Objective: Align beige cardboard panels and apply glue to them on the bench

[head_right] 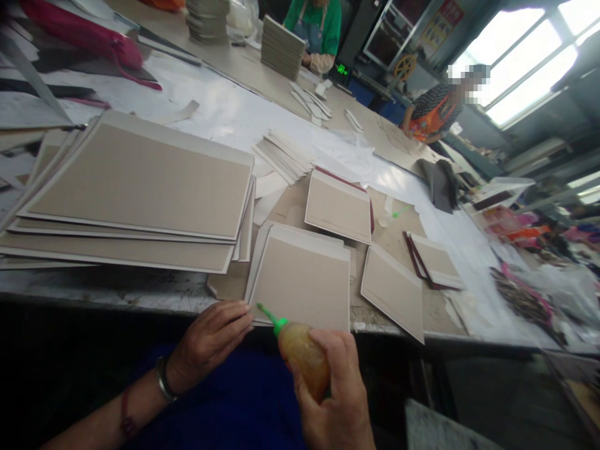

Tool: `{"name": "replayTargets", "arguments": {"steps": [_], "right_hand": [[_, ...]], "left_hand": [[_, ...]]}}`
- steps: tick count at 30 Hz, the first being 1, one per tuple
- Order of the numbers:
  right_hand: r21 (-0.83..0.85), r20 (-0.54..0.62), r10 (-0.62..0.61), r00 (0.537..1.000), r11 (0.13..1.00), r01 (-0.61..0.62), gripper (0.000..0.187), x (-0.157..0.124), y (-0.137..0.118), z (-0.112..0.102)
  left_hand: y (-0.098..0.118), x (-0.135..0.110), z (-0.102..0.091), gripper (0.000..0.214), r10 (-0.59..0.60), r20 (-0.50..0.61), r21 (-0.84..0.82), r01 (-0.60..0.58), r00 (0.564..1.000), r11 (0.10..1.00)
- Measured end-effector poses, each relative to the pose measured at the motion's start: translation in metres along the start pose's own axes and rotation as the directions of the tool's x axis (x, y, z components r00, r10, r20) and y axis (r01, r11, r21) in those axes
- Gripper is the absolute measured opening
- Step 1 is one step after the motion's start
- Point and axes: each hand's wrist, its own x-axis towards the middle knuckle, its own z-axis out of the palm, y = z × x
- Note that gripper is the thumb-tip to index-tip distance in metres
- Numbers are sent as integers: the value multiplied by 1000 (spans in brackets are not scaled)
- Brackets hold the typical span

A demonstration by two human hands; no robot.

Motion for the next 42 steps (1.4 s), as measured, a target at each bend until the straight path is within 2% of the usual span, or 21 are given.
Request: {"name": "replayTargets", "arguments": {"steps": [6,11,17,20,27,29,30,32,34,35,37,38,40,42], "right_hand": [[39,-38,129,991,991,-128,21,-4,2,-5],[-27,-16,68,998,997,-68,25,-7,7,-11],[68,-53,170,984,984,-166,21,-4,-4,0],[78,-47,145,988,987,-141,20,-3,-5,2],[21,-38,249,968,969,-248,24,-16,22,-17],[1,-80,322,943,947,-323,29,-20,29,-26],[27,-114,401,909,916,-401,32,-21,32,-30],[237,-120,615,779,780,-579,38,-24,35,-40],[563,50,764,644,511,-650,40,-29,38,-47],[699,161,779,607,344,-627,41,-32,39,-48],[845,326,743,584,48,-533,41,-40,45,-47],[871,374,723,581,-58,-488,40,-44,48,-45],[889,424,690,586,-194,-415,38,-50,53,-38],[885,455,659,599,-263,-383,36,-53,56,-30]], "left_hand": [[0,0,0,26,4,-19,-7,-4,1000,1000],[1,2,-2,24,8,-19,16,-8,1000,1000],[1,2,-2,25,8,-16,20,-8,1000,1000],[1,3,-2,25,8,-16,16,-8,1000,1000],[2,4,-3,23,9,-12,17,-8,1000,1000],[2,4,-3,23,10,-11,19,-9,1000,1000],[2,4,-3,23,11,-13,20,-10,1000,1000],[3,4,-3,23,13,-17,17,-13,1000,1000],[4,4,-4,21,15,-15,12,-15,1000,1000],[4,5,-4,20,18,-14,10,-18,1000,1000],[5,7,-5,21,28,-14,9,-28,1000,1000],[6,10,-6,22,29,-28,11,-29,999,1000],[12,17,-7,22,12,-75,5,-11,997,1000],[24,28,-9,19,-34,-91,-35,31,995,999]]}}
